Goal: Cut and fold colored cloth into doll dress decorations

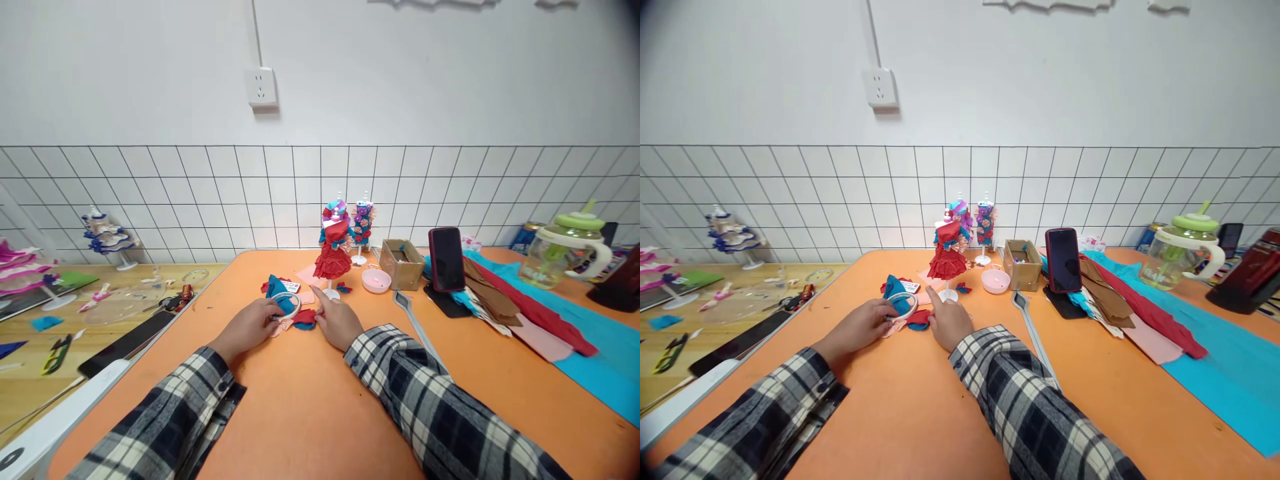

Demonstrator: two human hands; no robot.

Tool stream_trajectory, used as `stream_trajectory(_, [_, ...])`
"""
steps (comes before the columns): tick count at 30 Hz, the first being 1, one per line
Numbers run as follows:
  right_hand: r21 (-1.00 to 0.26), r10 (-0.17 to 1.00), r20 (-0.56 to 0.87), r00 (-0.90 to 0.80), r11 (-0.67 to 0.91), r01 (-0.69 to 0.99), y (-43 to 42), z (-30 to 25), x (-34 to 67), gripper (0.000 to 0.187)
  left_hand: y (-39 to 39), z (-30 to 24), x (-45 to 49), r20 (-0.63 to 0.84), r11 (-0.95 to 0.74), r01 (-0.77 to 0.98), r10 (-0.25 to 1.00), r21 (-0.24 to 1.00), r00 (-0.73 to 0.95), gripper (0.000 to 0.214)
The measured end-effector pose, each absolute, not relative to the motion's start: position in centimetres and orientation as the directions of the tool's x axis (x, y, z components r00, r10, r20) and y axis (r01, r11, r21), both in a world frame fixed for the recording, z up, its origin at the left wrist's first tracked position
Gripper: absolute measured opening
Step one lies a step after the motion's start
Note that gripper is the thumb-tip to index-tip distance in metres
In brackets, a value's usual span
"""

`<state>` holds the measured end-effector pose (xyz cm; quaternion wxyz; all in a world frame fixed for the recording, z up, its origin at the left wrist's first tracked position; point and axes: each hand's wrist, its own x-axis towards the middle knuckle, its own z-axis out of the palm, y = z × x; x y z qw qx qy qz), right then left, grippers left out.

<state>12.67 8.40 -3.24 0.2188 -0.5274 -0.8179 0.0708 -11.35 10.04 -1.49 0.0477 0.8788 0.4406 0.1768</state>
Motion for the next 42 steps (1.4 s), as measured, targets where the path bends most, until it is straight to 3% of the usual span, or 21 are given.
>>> stream_trajectory(3, [-0.347, 0.9, 0.3, -0.316, 0.412, 0.843, 8.6, -3.4, 13.3, 0.061, 10.0, -1.6, -11.2, 0.288, -0.564, 0.774, 0.822, 0.288, 0.491, 0.024])
stream_trajectory(6, [-0.342, 0.897, 0.364, -0.251, 0.379, 0.86, 8.5, -3.3, 13.7, 0.058, 9.9, -1.7, -11.2, 0.331, -0.503, 0.733, 0.862, 0.458, 0.384, 0.028])
stream_trajectory(10, [-0.442, 0.867, 0.462, -0.186, 0.408, 0.799, 8.3, -3.2, 13.4, 0.06, 9.4, -1.7, -11.1, 0.363, -0.475, 0.66, 0.878, 0.582, 0.312, 0.034])
stream_trajectory(13, [-0.487, 0.88, 0.44, -0.181, 0.402, 0.775, 8.6, -3.4, 12.6, 0.063, 9.0, -1.5, -10.7, 0.379, -0.553, 0.665, 0.832, 0.502, 0.405, 0.03])
stream_trajectory(17, [-0.552, 0.899, 0.362, -0.246, 0.419, 0.721, 9.2, -3.8, 12.5, 0.066, 8.8, -1.3, -9.7, 0.342, -0.674, 0.698, 0.733, 0.243, 0.588, 0.028])
stream_trajectory(21, [-0.605, 0.845, 0.482, -0.232, 0.512, 0.609, 8.7, -3.5, 13.9, 0.064, 8.8, -1.5, -9.5, 0.324, -0.664, 0.73, 0.735, 0.162, 0.596, 0.031])
stream_trajectory(25, [-0.537, 0.757, 0.557, -0.341, 0.642, 0.547, 7.8, -3.3, 14.5, 0.073, 8.9, -1.4, -10.3, 0.342, -0.577, 0.755, 0.809, 0.31, 0.478, 0.033])
stream_trajectory(29, [-0.541, 0.728, 0.638, -0.251, 0.656, 0.527, 7.5, -3.3, 14.2, 0.079, 9.0, -1.4, -10.7, 0.342, -0.445, 0.697, 0.892, 0.562, 0.295, 0.035])
stream_trajectory(32, [-0.506, 0.676, 0.67, -0.308, 0.719, 0.477, 7.3, -3.2, 14.3, 0.084, 8.8, -1.3, -10.7, 0.345, -0.408, 0.664, 0.909, 0.626, 0.234, 0.036])
stream_trajectory(37, [-0.452, 0.649, 0.676, -0.349, 0.74, 0.499, 7.1, -2.8, 14.8, 0.082, 8.5, -1.0, -10.4, 0.24, -0.318, 0.419, 0.943, 0.85, 0.23, 0.038])
stream_trajectory(42, [-0.487, 0.685, 0.666, -0.294, 0.698, 0.525, 7.1, -2.8, 14.8, 0.079, 8.2, -0.7, -10.0, 0.179, -0.239, 0.357, 0.965, 0.903, 0.192, 0.042])
